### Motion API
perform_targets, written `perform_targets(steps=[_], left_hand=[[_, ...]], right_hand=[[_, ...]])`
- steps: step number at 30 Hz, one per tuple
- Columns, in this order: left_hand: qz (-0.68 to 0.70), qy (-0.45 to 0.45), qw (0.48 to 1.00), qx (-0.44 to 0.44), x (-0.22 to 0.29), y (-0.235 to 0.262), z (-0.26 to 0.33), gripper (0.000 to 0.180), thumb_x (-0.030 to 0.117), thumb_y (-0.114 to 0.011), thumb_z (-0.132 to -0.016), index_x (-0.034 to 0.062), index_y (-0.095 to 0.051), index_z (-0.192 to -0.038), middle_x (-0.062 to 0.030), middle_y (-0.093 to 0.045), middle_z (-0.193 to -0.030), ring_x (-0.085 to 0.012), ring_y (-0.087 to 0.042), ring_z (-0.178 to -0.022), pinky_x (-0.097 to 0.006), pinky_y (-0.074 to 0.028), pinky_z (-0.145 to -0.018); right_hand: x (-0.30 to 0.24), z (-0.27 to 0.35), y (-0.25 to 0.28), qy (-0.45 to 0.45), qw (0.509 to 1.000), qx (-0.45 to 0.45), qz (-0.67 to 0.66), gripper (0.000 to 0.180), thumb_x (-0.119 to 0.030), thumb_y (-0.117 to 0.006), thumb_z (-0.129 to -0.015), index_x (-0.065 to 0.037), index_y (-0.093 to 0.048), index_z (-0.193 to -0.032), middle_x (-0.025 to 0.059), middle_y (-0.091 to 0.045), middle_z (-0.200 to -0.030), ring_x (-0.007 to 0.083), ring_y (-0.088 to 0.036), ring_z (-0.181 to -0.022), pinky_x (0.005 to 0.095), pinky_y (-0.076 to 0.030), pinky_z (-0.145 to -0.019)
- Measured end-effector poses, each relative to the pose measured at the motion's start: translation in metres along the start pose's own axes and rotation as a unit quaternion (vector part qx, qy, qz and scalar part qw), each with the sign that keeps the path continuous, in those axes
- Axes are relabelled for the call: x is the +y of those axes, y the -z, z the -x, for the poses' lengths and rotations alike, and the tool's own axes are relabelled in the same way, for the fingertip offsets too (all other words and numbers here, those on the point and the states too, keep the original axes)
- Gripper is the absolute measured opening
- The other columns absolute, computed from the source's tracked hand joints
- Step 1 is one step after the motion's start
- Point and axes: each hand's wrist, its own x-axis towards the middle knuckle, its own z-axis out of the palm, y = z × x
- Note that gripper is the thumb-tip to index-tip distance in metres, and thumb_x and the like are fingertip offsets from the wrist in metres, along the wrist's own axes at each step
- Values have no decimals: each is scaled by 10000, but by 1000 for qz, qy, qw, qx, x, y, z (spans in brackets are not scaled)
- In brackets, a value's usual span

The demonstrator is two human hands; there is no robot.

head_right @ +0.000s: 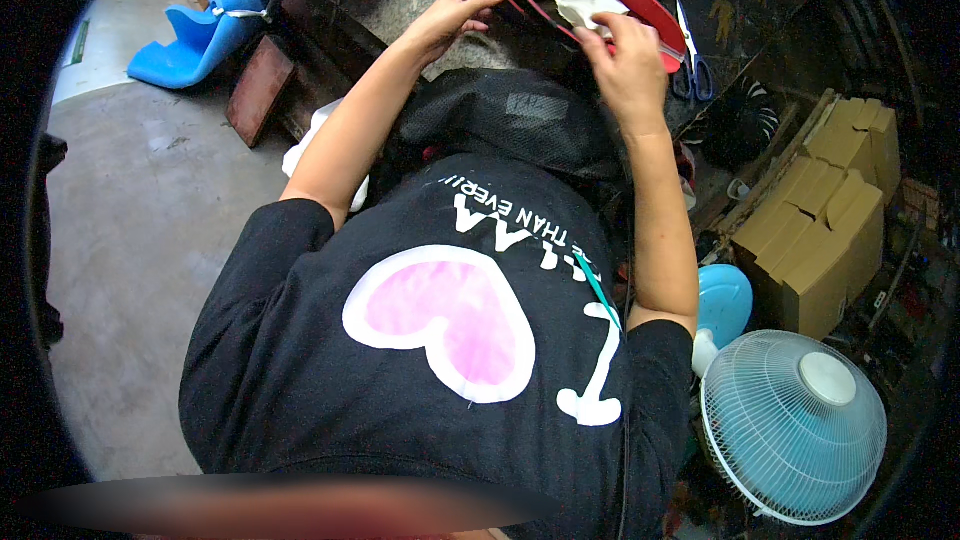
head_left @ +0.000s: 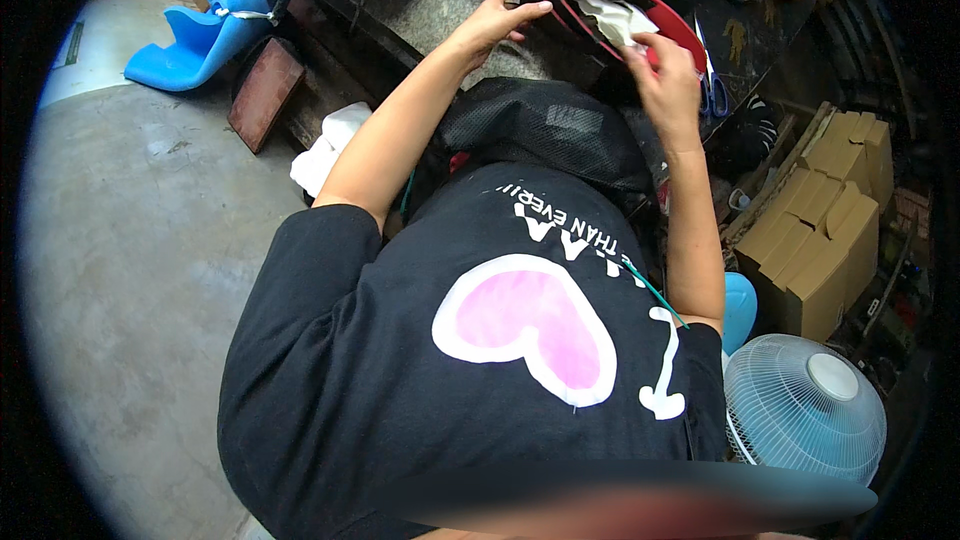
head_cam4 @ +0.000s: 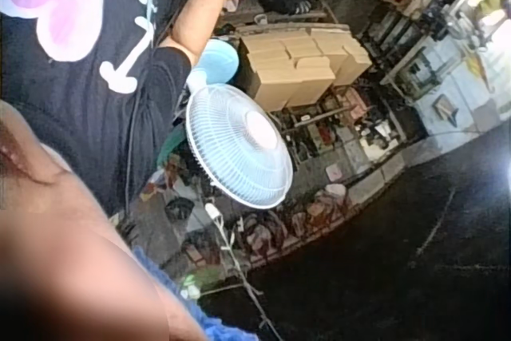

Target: The person uses scissors to trim excess white lining fabric from the interior of several small black bags with red interiors. They handle each bag one at a time, cutting along the edges and removing loose fabric pieces.

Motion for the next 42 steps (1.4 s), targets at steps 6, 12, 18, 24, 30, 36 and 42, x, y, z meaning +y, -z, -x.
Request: perform_targets(steps=[6, 12, 18, 24, 30, 36, 42], left_hand=[[-69, -14, 997, -11, 20, -38, 28, 898, 351, -813, -729, -16, -287, -1358, -151, -592, -1083, -186, -631, -899, -272, -524, -694], [45, 91, 993, -52, 36, -34, 39, 895, 417, -799, -715, -50, -370, -1346, -196, -594, -1118, -235, -649, -923, -333, -554, -690], [-23, 28, 999, -40, 33, -35, 39, 820, 403, -820, -672, -48, -489, -1270, -206, -619, -1078, -258, -662, -929, -356, -570, -684], [-40, 29, 998, -36, 19, -21, 30, 649, 391, -750, -741, 10, -557, -1229, -167, -630, -1074, -235, -657, -914, -356, -564, -709], [48, 92, 994, -27, 2, 23, 13, 487, 376, -641, -831, 43, -592, -1184, -88, -627, -1022, -210, -628, -928, -343, -551, -713], [-390, -142, 892, 179, 8, 18, 0, 539, 391, -686, -801, 36, -601, -1198, -183, -571, -1144, -311, -558, -1074, -418, -478, -915], [-411, -377, 830, -13, 33, -34, 43, 434, 352, -684, -847, 63, -601, -1160, -136, -613, -1061, -313, -611, -1010, -409, -490, -881]], right_hand=[[-23, 0, -25, -38, 996, -66, -53, 365, -390, -658, -864, -132, -671, -1122, 107, -655, -960, 320, -626, -914, 423, -495, -787], [-27, 15, -16, 30, 991, -120, -46, 350, -421, -667, -840, -126, -699, -1025, 78, -631, -885, 301, -627, -852, 421, -490, -744], [-5, 20, -20, -70, 946, -190, -252, 351, -353, -614, -930, -46, -677, -1088, 76, -678, -985, 199, -649, -900, 300, -485, -781], [3, 22, 15, -138, 929, -109, -325, 294, -259, -586, -972, 6, -684, -1055, 25, -682, -918, 103, -600, -851, 254, -473, -783], [16, -5, 122, -87, 966, 219, -102, 247, -235, -564, -983, -47, -695, -1075, 46, -697, -975, 102, -633, -944, 257, -525, -821], [61, -51, 116, 88, 935, 327, 107, 239, -303, -630, -937, -94, -724, -1004, 66, -717, -811, 135, -666, -692, 281, -516, -605], [117, -52, 28, -129, 982, 68, 124, 310, -328, -592, -931, -107, -662, -1135, 146, -660, -1027, 352, -614, -980, 409, -481, -873]])
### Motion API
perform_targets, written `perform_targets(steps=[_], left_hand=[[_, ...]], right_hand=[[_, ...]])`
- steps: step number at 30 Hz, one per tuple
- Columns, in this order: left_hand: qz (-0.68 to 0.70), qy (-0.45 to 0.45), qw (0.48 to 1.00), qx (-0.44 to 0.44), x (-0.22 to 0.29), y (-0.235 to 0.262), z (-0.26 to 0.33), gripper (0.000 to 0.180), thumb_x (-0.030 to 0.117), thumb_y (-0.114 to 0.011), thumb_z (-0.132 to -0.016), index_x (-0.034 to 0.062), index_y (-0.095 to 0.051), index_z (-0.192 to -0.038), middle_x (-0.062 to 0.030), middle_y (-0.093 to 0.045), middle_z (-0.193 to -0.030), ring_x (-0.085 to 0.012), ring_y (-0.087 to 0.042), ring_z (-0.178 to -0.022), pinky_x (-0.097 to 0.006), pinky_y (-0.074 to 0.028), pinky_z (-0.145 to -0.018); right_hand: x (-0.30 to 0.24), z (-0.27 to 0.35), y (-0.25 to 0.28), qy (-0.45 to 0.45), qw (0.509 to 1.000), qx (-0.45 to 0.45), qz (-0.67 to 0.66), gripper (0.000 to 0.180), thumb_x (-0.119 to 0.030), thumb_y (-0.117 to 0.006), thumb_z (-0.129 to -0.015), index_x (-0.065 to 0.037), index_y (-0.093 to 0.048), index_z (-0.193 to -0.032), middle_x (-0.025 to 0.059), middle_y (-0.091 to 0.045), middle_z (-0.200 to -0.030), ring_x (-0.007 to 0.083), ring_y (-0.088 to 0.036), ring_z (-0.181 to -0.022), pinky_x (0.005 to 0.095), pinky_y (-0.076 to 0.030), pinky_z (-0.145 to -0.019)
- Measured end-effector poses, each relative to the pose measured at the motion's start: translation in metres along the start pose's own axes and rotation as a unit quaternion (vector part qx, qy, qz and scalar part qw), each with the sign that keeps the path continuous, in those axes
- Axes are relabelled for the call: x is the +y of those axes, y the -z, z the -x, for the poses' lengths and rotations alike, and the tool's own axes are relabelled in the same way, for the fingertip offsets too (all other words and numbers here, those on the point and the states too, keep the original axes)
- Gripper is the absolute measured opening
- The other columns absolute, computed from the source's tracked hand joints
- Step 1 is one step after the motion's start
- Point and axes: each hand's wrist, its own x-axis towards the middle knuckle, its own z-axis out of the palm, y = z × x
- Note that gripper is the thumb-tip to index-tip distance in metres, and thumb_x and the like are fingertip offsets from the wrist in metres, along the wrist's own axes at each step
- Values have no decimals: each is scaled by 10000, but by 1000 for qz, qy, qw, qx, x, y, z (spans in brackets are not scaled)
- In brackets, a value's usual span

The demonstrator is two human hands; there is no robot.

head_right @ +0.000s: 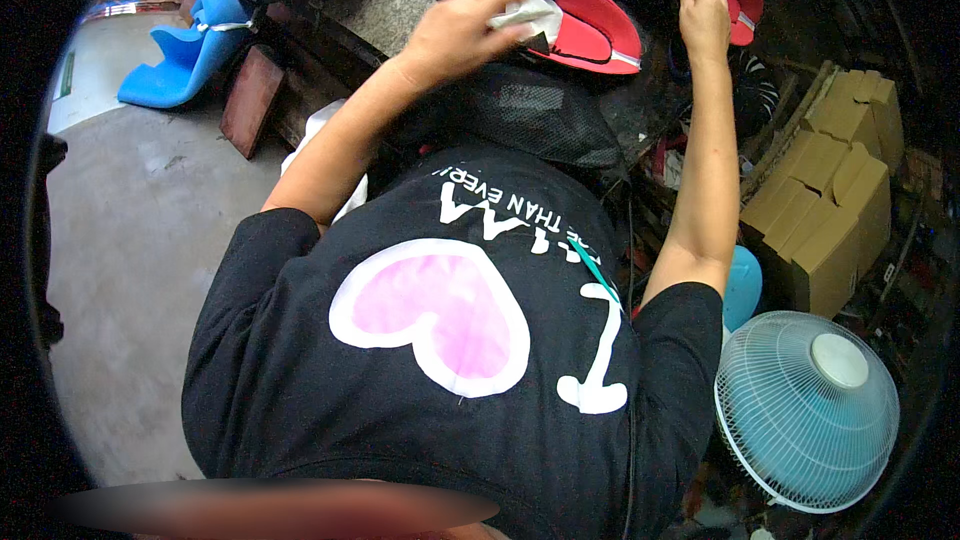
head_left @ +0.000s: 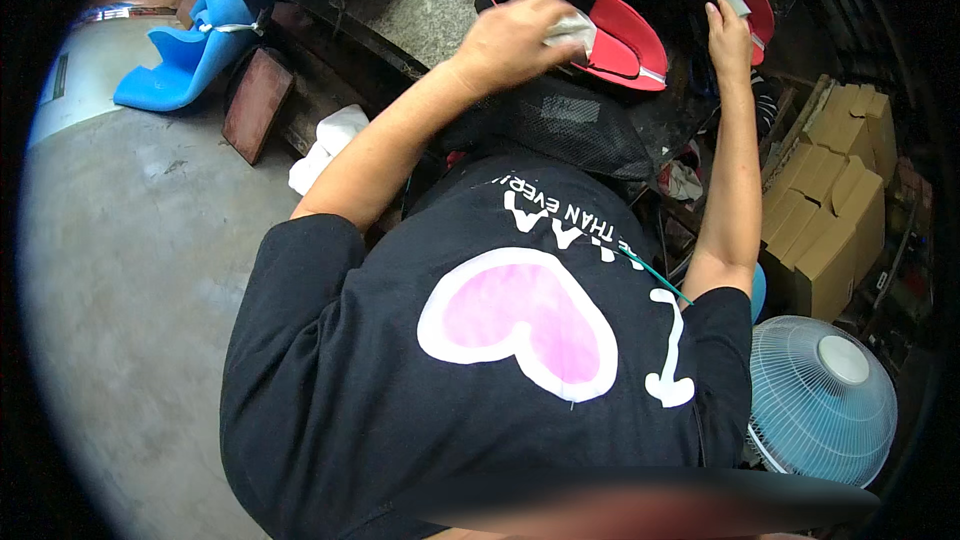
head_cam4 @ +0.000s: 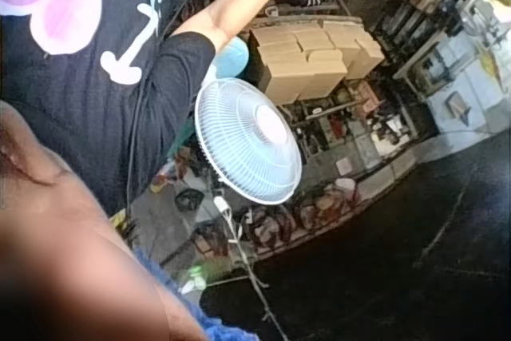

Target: The person uses scissors to trim excess white lining fabric from the interior of several small black bags with red interiors. They handle each bag one at a time, cutting along the edges and removing loose fabric pieces.

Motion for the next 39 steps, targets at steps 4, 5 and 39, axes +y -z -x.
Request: perform_targets(steps=[4, 5, 39], left_hand=[[-201, -59, 965, -159, -1, -5, 3, 384, 287, -696, -787, 156, -638, -1143, -44, -617, -1027, -263, -600, -976, -390, -481, -818], [-196, -92, 966, -139, -8, -6, 4, 353, 256, -684, -773, 168, -650, -1114, -36, -613, -1010, -252, -593, -966, -382, -476, -813], [-2, -215, 950, -226, 59, -34, -9, 482, 156, -670, -783, 202, -583, -1255, -92, -585, -1128, -298, -614, -1007, -426, -515, -839]], right_hand=[[-27, 33, -2, 116, 971, 207, 26, 259, -220, -635, -884, -88, -655, -1106, 85, -654, -996, 292, -588, -1027, 368, -422, -956], [-36, 44, 3, 133, 980, 146, 3, 240, -214, -637, -880, -93, -659, -1086, 80, -655, -996, 288, -590, -1022, 369, -434, -941], [-48, 97, -61, -252, 742, -335, -523, 335, -78, -458, -941, -16, -579, -1247, 95, -650, -1142, 168, -632, -991, 313, -520, -856]])
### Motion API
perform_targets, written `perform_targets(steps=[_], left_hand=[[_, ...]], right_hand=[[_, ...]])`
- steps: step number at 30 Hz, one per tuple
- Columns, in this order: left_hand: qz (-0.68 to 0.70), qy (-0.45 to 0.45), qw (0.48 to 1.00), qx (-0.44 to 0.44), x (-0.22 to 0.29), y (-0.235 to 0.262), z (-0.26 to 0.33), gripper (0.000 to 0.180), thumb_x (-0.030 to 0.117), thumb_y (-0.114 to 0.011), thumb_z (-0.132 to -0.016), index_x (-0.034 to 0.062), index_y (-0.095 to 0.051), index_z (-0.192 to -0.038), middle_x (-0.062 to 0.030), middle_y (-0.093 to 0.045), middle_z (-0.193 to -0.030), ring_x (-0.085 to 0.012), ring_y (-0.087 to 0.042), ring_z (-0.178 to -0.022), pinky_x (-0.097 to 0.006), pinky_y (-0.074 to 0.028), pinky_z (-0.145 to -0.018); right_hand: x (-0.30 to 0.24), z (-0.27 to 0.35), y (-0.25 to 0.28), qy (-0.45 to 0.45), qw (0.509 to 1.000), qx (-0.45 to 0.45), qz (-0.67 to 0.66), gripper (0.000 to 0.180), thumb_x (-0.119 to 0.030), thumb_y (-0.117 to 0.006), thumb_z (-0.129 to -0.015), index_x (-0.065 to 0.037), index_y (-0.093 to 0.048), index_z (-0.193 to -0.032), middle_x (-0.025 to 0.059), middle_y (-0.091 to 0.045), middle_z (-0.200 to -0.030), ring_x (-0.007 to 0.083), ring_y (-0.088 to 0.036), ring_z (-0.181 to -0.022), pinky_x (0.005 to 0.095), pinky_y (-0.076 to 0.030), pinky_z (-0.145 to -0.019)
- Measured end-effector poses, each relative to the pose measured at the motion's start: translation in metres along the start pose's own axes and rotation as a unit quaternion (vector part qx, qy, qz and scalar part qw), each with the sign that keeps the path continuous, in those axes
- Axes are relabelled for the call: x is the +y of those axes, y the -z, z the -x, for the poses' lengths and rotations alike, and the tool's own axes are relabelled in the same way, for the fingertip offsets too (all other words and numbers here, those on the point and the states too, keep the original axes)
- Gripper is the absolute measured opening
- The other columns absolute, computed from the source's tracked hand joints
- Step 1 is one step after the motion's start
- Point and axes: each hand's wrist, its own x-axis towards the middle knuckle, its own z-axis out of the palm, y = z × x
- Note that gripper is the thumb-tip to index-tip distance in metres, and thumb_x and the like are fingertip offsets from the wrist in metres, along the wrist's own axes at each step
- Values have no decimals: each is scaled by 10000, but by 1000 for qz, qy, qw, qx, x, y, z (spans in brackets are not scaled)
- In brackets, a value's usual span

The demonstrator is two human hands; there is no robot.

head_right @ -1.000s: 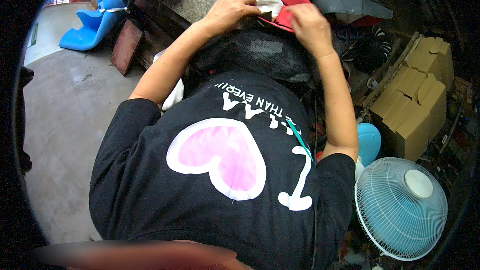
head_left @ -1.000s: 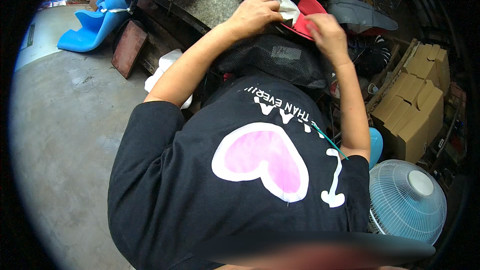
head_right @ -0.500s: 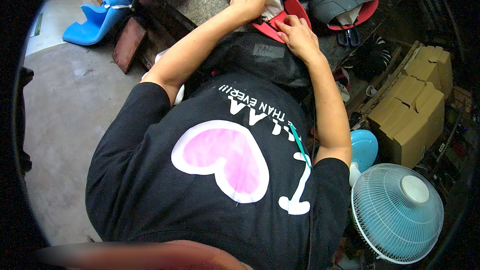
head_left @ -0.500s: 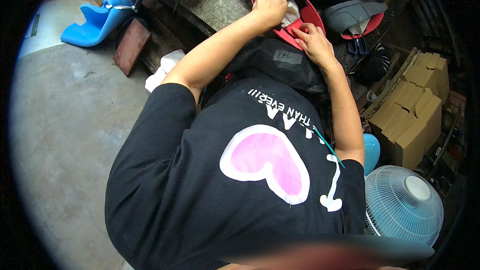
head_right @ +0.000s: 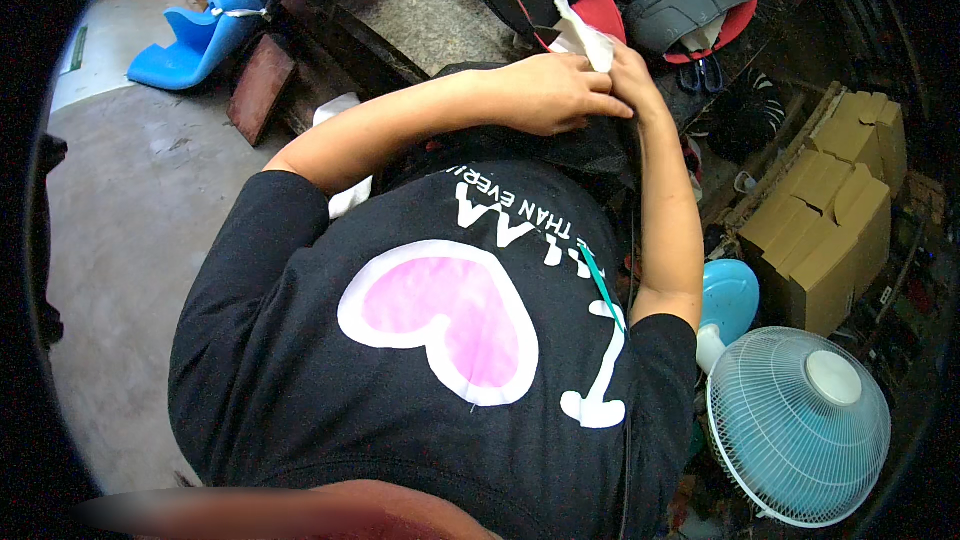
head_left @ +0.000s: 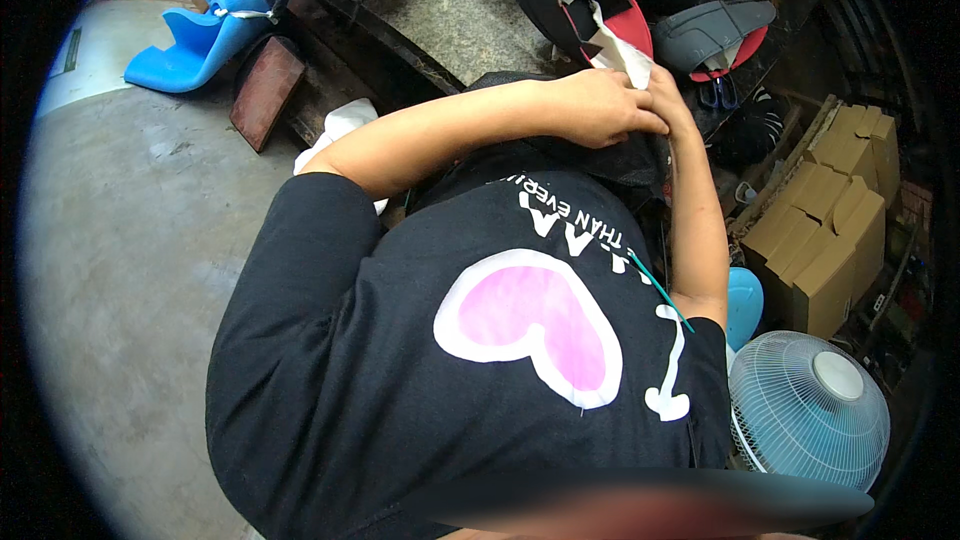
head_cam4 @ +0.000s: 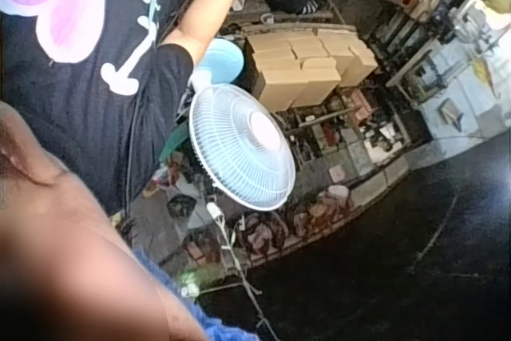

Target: The person uses scissors to trim excess white lining fabric from the interior of several small black bags with red interiors. They handle each bag one at a time, cutting along the edges and removing loose fabric pieces.

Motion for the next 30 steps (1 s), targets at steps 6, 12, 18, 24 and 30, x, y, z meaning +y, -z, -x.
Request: perform_targets(steps=[6, 12, 18, 24, 30], left_hand=[[54, -25, 991, 116, -2, 38, 1, 349, 80, -634, -806, 131, -588, -1148, -73, -593, -1109, -285, -638, -941, -393, -554, -746], [6, 274, 884, 378, -97, 26, 5, 205, 5, -556, -794, 24, -583, -996, -186, -660, -882, -385, -647, -878, -458, -527, -756], [-38, 358, 932, 48, -131, 5, 38, 271, 162, -688, -723, 39, -660, -963, -170, -686, -892, -339, -668, -896, -443, -518, -809], [-103, 334, 937, 13, -144, 18, 33, 249, 120, -630, -776, 35, -676, -1005, -205, -680, -964, -361, -662, -940, -446, -523, -817], [-5, 348, 932, 102, -142, -23, 52, 297, 60, -581, -820, 35, -551, -1115, -213, -563, -1139, -374, -565, -1092, -451, -465, -928]], right_hand=[[-30, -2, -8, -57, 993, 61, -81, 606, -556, -507, -940, -11, -602, -1187, 88, -670, -1052, 174, -648, -908, 304, -519, -813], [-47, -9, -46, 20, 931, 127, 341, 730, -697, -580, -789, -44, -670, -1105, 157, -695, -1039, 252, -660, -970, 338, -483, -875], [-36, -8, -66, 128, 846, 119, 504, 285, -335, -589, -855, -113, -622, -1032, 194, -675, -1005, 404, -631, -987, 473, -489, -827], [-14, -59, -85, 195, 962, 66, 181, 269, -295, -556, -908, -62, -616, -1028, 179, -681, -946, 311, -660, -901, 424, -486, -799], [-7, -48, -65, 143, 986, 66, 45, 248, -153, -694, -828, 27, -662, -995, 138, -708, -895, 132, -662, -788, 288, -511, -685]])
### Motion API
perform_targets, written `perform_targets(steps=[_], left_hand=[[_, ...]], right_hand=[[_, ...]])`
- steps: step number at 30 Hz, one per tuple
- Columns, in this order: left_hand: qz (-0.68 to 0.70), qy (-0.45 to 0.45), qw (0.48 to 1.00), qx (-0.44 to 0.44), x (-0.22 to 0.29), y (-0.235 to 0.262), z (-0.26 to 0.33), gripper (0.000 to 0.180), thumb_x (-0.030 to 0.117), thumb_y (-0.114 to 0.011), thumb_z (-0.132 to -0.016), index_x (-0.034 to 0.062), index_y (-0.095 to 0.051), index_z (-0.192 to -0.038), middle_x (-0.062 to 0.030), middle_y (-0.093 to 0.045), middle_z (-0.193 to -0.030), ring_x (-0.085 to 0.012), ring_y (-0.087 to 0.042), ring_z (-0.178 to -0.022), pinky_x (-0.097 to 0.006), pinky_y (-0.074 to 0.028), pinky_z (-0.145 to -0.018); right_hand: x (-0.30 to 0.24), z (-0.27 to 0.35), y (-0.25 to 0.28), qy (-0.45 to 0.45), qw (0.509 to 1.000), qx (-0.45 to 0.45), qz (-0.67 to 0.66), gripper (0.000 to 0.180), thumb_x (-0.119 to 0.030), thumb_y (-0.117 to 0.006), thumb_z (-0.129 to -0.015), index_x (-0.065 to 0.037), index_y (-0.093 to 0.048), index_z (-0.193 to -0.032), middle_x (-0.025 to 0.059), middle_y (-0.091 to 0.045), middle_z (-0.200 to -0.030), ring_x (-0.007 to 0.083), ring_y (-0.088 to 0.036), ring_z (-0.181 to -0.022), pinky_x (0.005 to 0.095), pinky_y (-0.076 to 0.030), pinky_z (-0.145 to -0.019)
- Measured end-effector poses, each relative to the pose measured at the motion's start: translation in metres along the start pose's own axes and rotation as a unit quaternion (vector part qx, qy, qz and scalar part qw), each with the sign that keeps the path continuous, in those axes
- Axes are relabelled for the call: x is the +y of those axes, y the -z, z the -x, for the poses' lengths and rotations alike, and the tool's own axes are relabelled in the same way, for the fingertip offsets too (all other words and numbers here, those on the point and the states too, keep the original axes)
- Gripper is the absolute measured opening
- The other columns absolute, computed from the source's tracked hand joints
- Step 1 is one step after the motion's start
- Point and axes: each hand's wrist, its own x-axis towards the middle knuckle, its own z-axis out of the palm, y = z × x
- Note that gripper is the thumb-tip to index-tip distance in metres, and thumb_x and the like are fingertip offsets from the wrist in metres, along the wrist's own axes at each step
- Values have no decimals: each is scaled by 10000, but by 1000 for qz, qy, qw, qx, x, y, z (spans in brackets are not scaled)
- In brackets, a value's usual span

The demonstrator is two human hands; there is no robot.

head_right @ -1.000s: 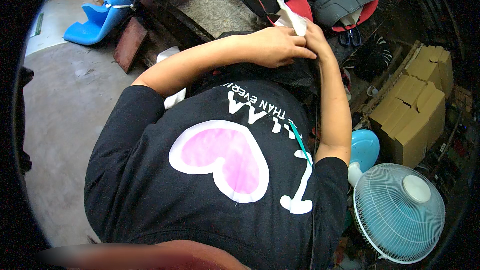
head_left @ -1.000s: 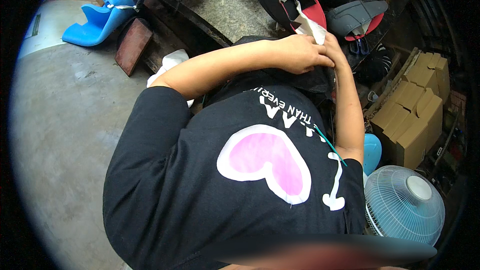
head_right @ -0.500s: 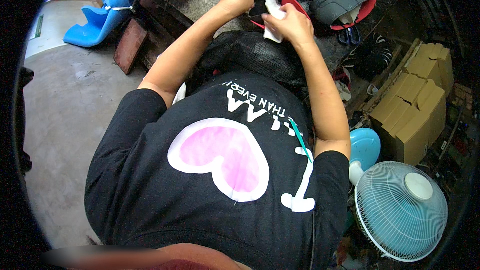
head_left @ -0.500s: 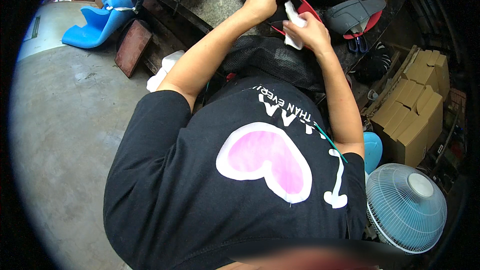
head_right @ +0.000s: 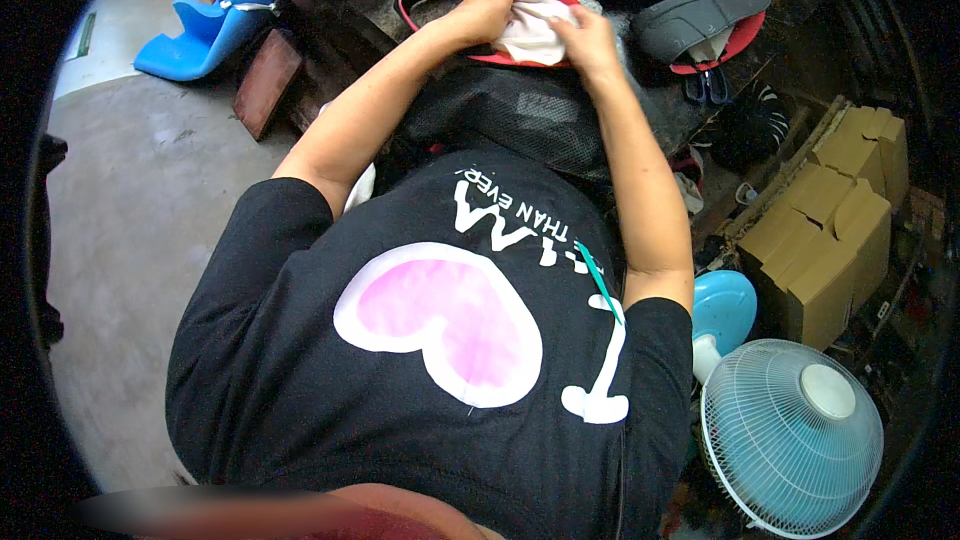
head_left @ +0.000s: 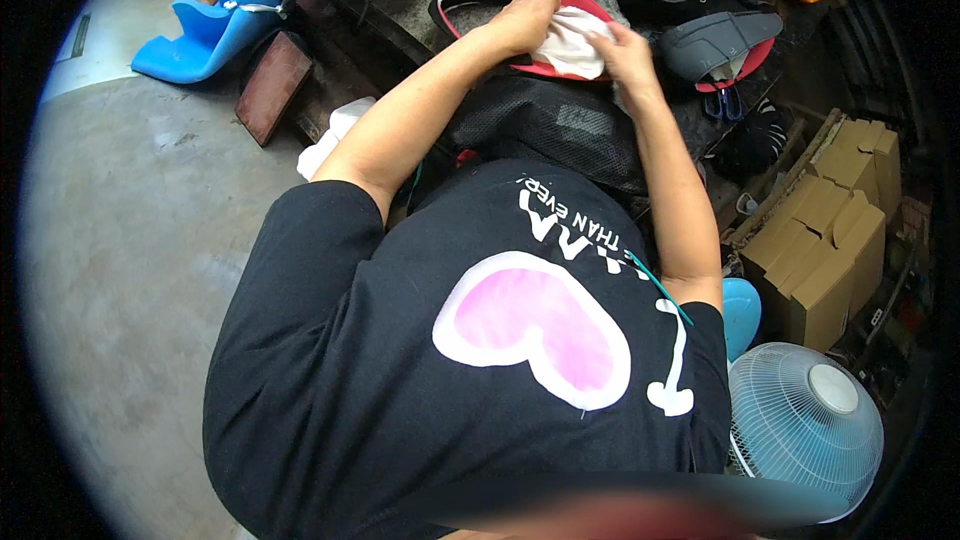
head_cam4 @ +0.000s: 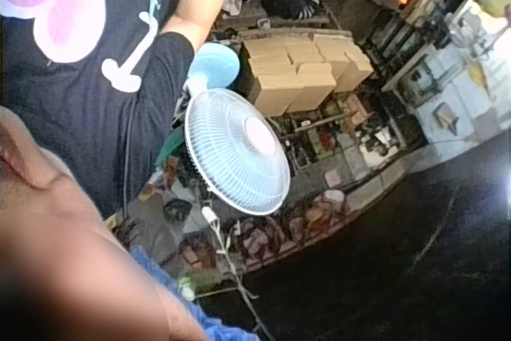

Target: The person uses scissors to trim excess white lining fabric from the interior of several small black bags with red interiors. They handle each bag one at a time, cutting along the edges and removing loose fabric pieces.

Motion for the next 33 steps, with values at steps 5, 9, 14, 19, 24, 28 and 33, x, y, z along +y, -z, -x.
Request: perform_targets(steps=[5, 9, 14, 19, 24, 28, 33], left_hand=[[107, -50, 992, 48, -16, -5, 11, 369, -49, -663, -733, 13, -518, -1066, -172, -559, -1046, -340, -570, -993, -401, -475, -877], [65, -28, 997, 30, -14, -5, 24, 326, 13, -695, -747, 30, -536, -1031, -173, -559, -1049, -355, -564, -1021, -415, -471, -882], [40, -26, 999, -3, -14, -5, 20, 309, 26, -678, -738, 43, -556, -1022, -165, -562, -1061, -363, -557, -1041, -415, -466, -906], [30, -104, 994, -10, -22, -3, -8, 352, 36, -691, -714, 63, -573, -1044, -137, -581, -1031, -346, -554, -1042, -409, -468, -901], [36, -93, 995, -31, -29, -6, -14, 363, 10, -674, -732, 68, -582, -1079, -133, -586, -1064, -343, -552, -1067, -407, -465, -924], [47, -92, 995, -5, -29, -8, -12, 366, -28, -670, -738, 69, -581, -1079, -132, -590, -1080, -336, -559, -1074, -392, -468, -934], [58, -79, 995, -1, -25, -10, -13, 369, -47, -670, -740, 64, -578, -1080, -135, -598, -1089, -327, -572, -1068, -391, -480, -913]], right_hand=[[-29, 3, 44, 37, 896, 75, 436, 290, -338, -698, -800, -95, -693, -958, 114, -702, -841, 238, -678, -788, 363, -498, -707], [-40, 9, 48, -15, 856, 72, 511, 348, -436, -659, -817, -125, -675, -972, 167, -701, -922, 380, -664, -887, 467, -506, -777], [-62, 31, 37, 158, 818, 102, 543, 299, -254, -692, -806, -162, -642, -1086, 118, -659, -1015, 334, -629, -951, 426, -514, -786], [-72, 39, 3, 422, 804, -84, 410, 420, -188, -731, -769, -131, -610, -1167, 90, -630, -1084, 275, -595, -1043, 383, -506, -858], [-41, 17, -16, 391, 752, -90, 524, 210, -251, -644, -820, -117, -666, -980, 57, -652, -936, 251, -625, -910, 384, -493, -819], [-33, 17, -6, 429, 733, -116, 516, 74, -151, -605, -799, -106, -645, -842, 51, -610, -831, 243, -605, -828, 380, -471, -750], [-49, 40, 6, 420, 768, -144, 462, 27, -83, -592, -777, -69, -571, -786, 94, -553, -753, 266, -604, -783, 381, -469, -695]])
